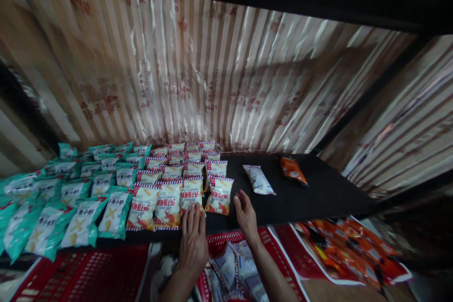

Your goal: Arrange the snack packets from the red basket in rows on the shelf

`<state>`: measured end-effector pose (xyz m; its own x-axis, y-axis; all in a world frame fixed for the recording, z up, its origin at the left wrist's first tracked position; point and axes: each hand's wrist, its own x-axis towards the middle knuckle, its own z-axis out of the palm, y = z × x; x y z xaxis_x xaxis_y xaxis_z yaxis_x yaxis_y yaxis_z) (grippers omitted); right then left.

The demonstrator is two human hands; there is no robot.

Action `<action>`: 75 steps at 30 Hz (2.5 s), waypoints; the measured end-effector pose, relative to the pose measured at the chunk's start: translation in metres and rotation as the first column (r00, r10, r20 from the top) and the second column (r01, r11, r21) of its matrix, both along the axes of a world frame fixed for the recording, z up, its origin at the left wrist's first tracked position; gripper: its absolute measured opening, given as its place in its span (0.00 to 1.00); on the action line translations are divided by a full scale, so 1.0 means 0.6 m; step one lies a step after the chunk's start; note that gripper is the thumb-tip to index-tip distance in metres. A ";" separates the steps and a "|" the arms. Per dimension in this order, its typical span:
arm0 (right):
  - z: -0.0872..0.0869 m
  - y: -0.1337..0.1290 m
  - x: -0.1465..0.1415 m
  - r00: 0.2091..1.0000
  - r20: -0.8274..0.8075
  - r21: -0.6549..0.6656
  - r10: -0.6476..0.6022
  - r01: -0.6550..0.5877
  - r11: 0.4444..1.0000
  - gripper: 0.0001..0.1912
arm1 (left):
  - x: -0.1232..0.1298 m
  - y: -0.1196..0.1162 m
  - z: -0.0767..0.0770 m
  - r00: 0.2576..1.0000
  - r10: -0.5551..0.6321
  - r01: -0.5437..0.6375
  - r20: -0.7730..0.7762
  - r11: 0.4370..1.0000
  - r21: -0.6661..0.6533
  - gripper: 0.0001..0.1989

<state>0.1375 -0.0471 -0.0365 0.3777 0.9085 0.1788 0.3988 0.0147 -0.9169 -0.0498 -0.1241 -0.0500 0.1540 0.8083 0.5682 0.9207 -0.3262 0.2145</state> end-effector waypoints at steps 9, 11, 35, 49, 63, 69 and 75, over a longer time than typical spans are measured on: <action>-0.010 0.000 -0.016 0.997 -0.036 -0.033 0.074 -0.075 0.997 0.34 | 0.005 -0.012 0.000 0.998 0.023 -0.023 -0.061 1.000 -0.006 0.29; -0.010 0.000 -0.017 0.996 -0.043 -0.026 0.079 -0.080 0.996 0.34 | 0.006 -0.013 -0.001 0.998 0.034 -0.033 -0.053 0.999 0.015 0.29; -0.014 0.007 -0.030 0.973 -0.043 0.087 0.227 -0.222 0.971 0.26 | 0.059 0.003 0.005 0.999 0.037 -0.038 -0.037 0.999 -0.021 0.33; 0.004 0.046 -0.013 0.964 -0.218 -0.033 0.153 -0.164 0.986 0.32 | 0.060 0.004 0.000 0.999 0.041 -0.038 0.027 0.995 -0.091 0.38; 0.040 0.092 -0.025 0.755 -0.556 0.022 0.347 -0.404 0.914 0.32 | 0.055 0.004 0.009 0.999 0.012 -0.006 0.049 0.992 -0.124 0.39; 0.051 0.090 -0.024 0.748 -0.557 0.027 0.360 -0.417 0.908 0.33 | 0.056 0.007 0.003 0.999 0.026 -0.021 0.039 0.992 -0.121 0.40; 0.043 0.115 -0.025 0.727 -0.618 0.011 0.301 -0.374 0.927 0.34 | 0.057 0.009 -0.011 0.999 0.048 -0.048 -0.007 0.994 -0.097 0.41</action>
